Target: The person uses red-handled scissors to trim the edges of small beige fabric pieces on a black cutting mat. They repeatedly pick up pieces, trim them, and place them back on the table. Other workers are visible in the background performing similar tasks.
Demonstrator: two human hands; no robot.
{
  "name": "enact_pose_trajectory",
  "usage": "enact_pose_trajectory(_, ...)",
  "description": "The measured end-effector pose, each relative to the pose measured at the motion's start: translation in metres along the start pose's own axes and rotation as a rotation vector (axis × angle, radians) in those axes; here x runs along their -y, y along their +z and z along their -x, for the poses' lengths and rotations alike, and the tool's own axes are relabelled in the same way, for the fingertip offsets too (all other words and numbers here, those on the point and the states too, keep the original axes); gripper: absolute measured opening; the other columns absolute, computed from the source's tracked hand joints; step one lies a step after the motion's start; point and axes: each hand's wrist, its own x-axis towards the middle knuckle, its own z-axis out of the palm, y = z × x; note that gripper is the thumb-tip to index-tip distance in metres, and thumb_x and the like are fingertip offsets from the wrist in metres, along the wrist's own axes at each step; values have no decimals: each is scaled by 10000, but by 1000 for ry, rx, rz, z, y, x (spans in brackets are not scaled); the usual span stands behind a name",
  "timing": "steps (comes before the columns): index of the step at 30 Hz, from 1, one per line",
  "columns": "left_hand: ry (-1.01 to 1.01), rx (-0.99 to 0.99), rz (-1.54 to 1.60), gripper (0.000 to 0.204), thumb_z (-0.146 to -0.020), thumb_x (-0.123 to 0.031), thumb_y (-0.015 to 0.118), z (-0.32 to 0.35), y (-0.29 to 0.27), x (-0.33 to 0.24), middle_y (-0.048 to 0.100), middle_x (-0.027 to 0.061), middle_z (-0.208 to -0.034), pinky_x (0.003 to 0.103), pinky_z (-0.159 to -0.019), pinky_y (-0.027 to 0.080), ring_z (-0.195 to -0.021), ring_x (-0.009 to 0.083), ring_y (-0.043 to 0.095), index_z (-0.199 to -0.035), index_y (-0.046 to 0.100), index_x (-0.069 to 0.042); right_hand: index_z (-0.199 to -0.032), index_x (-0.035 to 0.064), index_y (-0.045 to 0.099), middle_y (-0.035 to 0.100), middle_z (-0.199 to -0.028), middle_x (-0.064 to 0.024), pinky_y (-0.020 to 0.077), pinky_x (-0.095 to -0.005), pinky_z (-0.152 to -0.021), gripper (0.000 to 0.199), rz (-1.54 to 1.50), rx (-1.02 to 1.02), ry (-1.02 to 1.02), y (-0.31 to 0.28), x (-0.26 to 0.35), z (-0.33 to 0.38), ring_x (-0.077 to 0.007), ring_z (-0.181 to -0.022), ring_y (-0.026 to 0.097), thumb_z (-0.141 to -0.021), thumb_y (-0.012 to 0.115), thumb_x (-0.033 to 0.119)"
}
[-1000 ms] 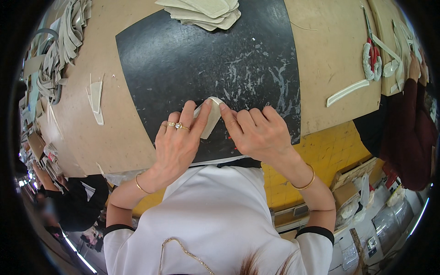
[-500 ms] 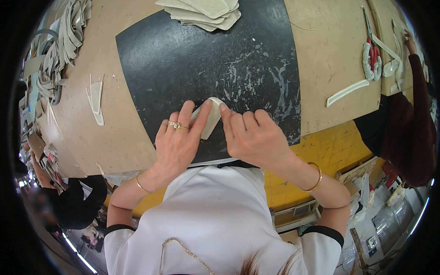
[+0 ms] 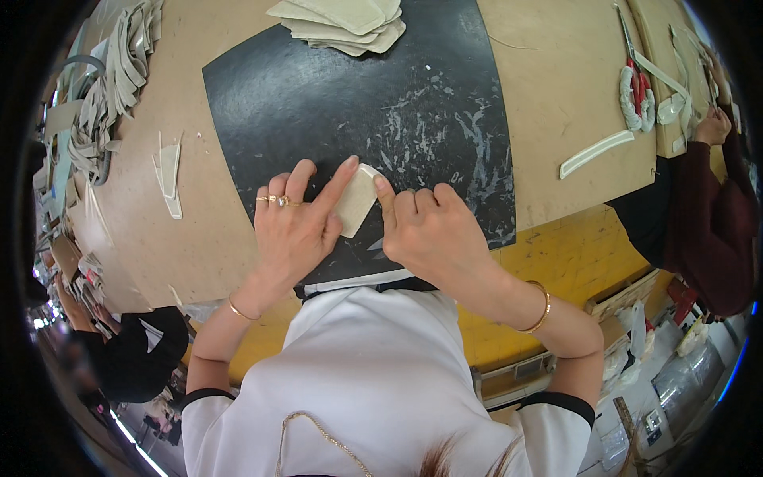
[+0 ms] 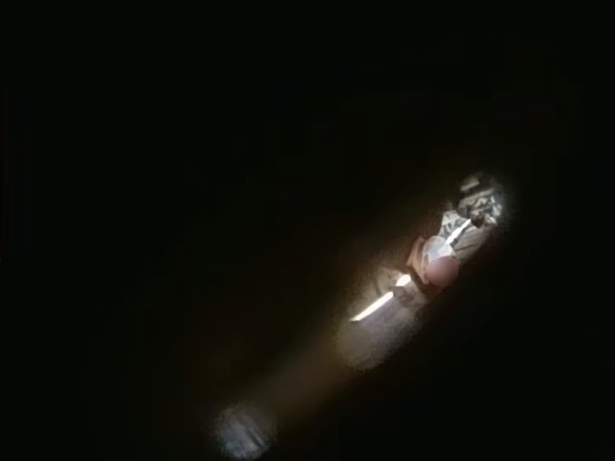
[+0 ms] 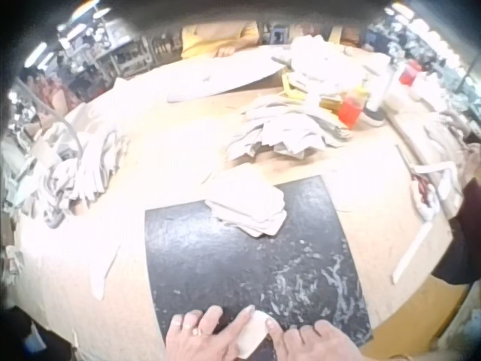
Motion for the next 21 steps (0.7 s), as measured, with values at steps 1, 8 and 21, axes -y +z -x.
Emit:
enact_pose_trajectory(1,37,20,25,638,-746,-199,689,-1,-2,2,526,10,-1224,351,-768,394,-907,190,497,-1369,568,-252,-1241,13,664,453,-658,-8,381,-287,-575,541,-79,-5,52,-2,-1,0,-157,-585,493,-702,676,53)
enact_pose_trajectory(8,383,341,169,599,-847,-123,652,-11,-18,25,387,-16,-1556,461,-1160,292,-1452,246,328,-1424,504,-188,-1202,125,689,688,-821,-78,464,-310,-589,467,-623,97,551,-25,-13,13,-230,-658,642,-743,754,65)
enact_pose_trajectory(21,93,195,167,685,-807,-128,696,19,2,7,323,44,-1590,471,-1186,230,-1468,264,292,-1447,484,-249,-839,-10,713,502,-532,-89,365,-306,-494,310,-876,245,685,-18,-21,-33,-179,-473,448,-917,701,290)
